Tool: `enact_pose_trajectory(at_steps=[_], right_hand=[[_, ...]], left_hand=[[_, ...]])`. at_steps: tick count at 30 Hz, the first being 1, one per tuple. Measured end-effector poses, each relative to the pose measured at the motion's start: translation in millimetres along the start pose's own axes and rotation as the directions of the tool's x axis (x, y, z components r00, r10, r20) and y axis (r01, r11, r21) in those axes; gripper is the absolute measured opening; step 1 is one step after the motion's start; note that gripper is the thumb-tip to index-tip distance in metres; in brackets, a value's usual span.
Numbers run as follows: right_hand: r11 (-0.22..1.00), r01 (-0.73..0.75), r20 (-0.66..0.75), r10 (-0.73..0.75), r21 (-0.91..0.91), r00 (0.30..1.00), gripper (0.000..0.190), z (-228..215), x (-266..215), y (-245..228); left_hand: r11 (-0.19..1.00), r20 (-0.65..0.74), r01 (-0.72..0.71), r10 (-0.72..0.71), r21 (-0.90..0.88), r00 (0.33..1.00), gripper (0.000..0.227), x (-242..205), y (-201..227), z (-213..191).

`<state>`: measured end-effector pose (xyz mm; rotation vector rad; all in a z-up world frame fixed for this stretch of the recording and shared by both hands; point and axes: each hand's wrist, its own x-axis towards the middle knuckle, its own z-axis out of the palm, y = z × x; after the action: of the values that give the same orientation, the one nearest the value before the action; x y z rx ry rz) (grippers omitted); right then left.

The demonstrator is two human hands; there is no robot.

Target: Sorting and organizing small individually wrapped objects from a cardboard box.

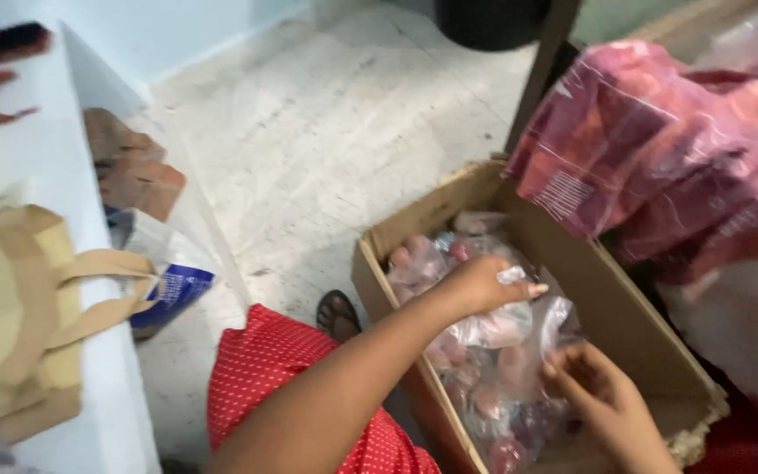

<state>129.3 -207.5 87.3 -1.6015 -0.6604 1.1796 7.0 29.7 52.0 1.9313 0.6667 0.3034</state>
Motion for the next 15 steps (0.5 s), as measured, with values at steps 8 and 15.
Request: enact_pose_trajectory(at_steps=[8,15], right_hand=[[0.954,-0.156,0.078,0.181,-0.257,0.980,0.019,-15,-46,-1],[0.928,-0.120,-0.057,0.107,-0.352,0.993,0.024,-59,-41,-25]], left_hand=[[0.972,-0.129,0.237,-0.234,0.003,0.964,0.058,1,55,-70],[0.983,-0.140,0.183,-0.182,-0.007,0.973,0.050,-1,51,-62]])
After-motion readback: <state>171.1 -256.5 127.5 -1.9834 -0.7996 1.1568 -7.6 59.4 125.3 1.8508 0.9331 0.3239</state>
